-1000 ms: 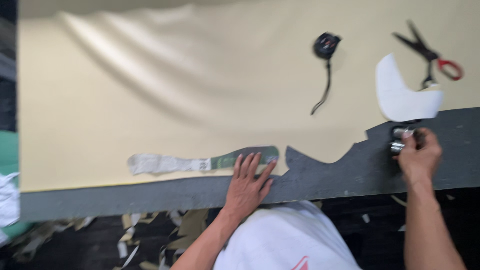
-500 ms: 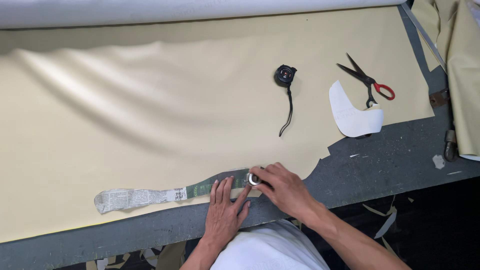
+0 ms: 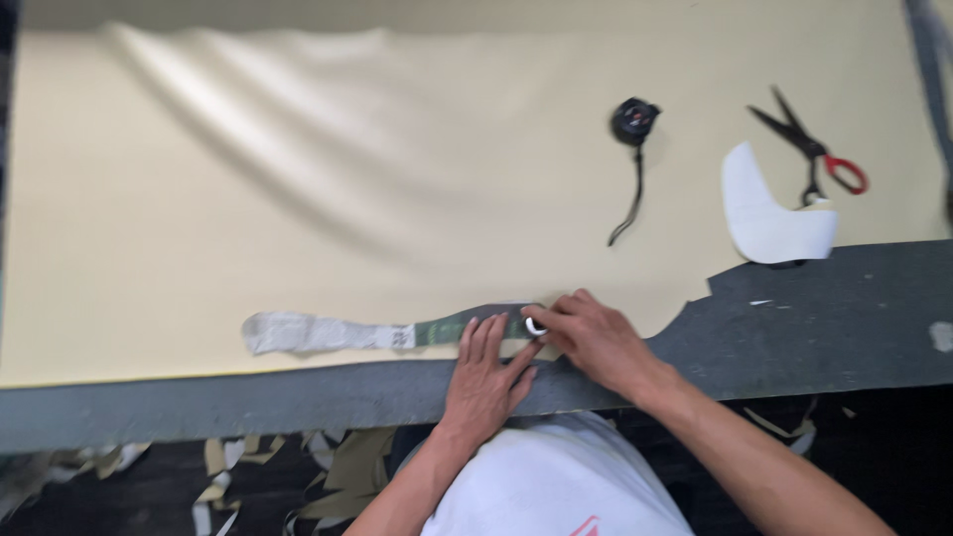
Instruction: The person places a pattern piece on a large sheet of beige fabric and secures it with metal weights. They then use scissors to cut the fabric along the pattern's edge. After cutting, they remove the weights and the pattern piece.
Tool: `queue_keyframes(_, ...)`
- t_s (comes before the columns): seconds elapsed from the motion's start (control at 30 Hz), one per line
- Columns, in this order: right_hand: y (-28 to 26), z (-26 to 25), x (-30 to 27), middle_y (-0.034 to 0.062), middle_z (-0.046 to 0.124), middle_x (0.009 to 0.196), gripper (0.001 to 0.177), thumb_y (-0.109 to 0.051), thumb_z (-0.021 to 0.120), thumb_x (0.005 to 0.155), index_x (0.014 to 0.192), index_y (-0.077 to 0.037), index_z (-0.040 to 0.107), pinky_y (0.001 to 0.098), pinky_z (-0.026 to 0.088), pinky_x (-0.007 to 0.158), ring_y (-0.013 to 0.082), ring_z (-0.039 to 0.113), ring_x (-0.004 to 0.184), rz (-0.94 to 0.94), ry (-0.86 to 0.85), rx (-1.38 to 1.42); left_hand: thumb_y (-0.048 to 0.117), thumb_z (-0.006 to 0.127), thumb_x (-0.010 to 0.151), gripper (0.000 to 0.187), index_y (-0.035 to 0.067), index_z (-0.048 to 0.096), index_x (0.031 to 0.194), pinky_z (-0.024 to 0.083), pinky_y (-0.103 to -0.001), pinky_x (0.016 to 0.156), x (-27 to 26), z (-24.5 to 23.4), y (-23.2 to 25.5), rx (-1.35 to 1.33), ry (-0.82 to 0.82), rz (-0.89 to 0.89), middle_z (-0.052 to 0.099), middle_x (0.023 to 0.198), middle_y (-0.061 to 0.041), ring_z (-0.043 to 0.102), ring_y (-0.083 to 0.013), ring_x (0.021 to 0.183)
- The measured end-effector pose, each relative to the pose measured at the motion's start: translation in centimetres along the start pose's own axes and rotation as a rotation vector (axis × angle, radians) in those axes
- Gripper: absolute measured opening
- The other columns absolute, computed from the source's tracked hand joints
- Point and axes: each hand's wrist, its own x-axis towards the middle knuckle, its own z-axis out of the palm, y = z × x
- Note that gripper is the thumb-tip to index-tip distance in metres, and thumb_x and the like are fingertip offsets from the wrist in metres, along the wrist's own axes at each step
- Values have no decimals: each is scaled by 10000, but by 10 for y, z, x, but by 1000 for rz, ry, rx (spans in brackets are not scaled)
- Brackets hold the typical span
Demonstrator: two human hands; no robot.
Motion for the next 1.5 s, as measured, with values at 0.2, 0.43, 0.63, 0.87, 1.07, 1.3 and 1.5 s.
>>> queue_keyframes(0.2,8,-13,-6,31,734,1013,696,-252,736,836,1491,-204,507,368,559,845,195,679,919,237,-28,211,337,649,965,530,280,548,1482,223,-564,1228,-3,-1,0,-11,-9,7,374,1469,-222,333,-375,1416)
queue_keyframes(0.43,13,-17,-22,23,742,885,394,-295,756,848,1225,-180,740,369,555,776,200,669,824,380,33,280,336,653,982,510,281,544,1477,230,-556,1244,-1,-1,0,2,-15,7,375,1475,-206,338,-361,1430)
queue_keyframes(0.63,-3,3,-12,54,723,865,387,-292,737,881,1242,-155,739,368,530,759,213,641,805,284,86,315,329,664,974,510,252,549,1464,240,-562,1246,-1,-4,-1,-31,-10,24,399,1478,-221,345,-373,1444)
queue_keyframes(0.87,12,-1,-19,55,779,962,369,-213,760,869,1218,-96,737,334,569,643,169,690,715,498,72,478,338,615,1028,552,73,465,1488,180,-536,1294,-27,-11,-26,-3,13,-57,385,1552,-198,311,-325,1506)
queue_keyframes(1.07,31,-18,-28,97,751,889,216,-172,744,940,1114,-50,781,298,573,666,138,666,755,502,239,680,297,569,1037,500,129,473,1498,179,-519,1299,-66,-43,-66,98,77,-250,400,1538,-154,327,-290,1493)
queue_keyframes(1.3,1,-35,-2,83,780,959,258,-132,739,904,1149,-52,747,293,613,804,153,748,875,429,126,738,257,564,1033,464,172,522,1488,197,-549,1278,-83,-69,-96,172,184,-390,414,1498,-147,359,-296,1466)
queue_keyframes(1.5,-56,-1,52,81,663,1259,444,-18,710,834,1271,-71,647,318,546,921,203,705,1103,-64,-34,586,246,553,1047,375,142,609,1403,236,-539,1268,-87,-75,-107,132,295,-511,435,1498,-150,375,-315,1456)
